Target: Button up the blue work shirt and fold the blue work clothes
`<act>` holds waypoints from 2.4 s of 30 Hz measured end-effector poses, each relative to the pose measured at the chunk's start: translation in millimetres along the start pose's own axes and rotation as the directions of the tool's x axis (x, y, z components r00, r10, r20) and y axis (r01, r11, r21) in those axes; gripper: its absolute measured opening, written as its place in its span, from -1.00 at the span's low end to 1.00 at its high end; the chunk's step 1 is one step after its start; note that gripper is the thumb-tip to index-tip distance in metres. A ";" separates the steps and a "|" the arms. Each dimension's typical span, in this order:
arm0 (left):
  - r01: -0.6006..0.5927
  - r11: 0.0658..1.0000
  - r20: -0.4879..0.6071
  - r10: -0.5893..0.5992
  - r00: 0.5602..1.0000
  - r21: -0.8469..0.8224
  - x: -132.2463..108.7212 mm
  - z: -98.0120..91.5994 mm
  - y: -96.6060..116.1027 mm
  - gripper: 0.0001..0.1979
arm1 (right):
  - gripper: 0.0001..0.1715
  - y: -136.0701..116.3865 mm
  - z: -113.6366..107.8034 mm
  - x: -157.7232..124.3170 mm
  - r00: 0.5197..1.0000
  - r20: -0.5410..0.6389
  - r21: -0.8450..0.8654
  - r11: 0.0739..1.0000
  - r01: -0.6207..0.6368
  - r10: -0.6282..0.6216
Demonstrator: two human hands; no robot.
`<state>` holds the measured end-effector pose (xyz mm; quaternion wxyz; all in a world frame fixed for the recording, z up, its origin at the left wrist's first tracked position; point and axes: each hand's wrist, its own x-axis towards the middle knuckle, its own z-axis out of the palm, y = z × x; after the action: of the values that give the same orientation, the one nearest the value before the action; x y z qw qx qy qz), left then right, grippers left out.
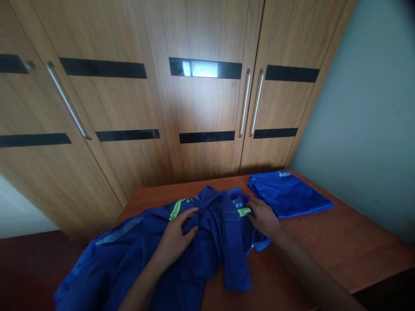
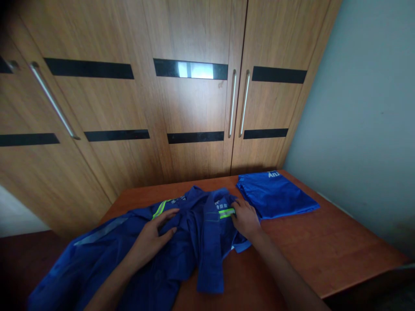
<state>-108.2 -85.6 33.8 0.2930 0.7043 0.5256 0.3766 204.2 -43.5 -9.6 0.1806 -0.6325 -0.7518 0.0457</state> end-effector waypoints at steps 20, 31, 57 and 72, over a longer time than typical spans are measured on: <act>-0.111 0.989 0.018 0.110 0.994 0.102 -48.6 -6.1 8.0 -0.62 | -0.51 -63.8 -66.4 -5.4 0.978 -0.199 0.755 0.627 0.190 -0.057; 0.003 0.884 -0.483 -0.258 0.837 -0.467 33.3 -61.1 28.3 -0.49 | -0.34 -42.5 -121.0 60.4 0.972 -0.108 0.993 0.061 0.098 0.210; -0.223 0.906 0.585 0.405 0.703 -0.359 -68.4 97.8 74.7 -0.56 | -0.53 -88.9 -37.6 -8.3 0.969 0.227 0.782 0.612 -0.122 -0.096; -0.142 0.812 0.167 0.056 0.984 0.566 16.1 -13.7 11.6 -0.50 | -0.56 101.7 -97.1 -104.0 0.963 0.096 0.354 0.895 -0.271 0.253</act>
<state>-111.0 -73.2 54.2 0.0835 0.8113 0.5550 0.1635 345.2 -139.7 28.4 0.2689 -0.6823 -0.6422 0.2230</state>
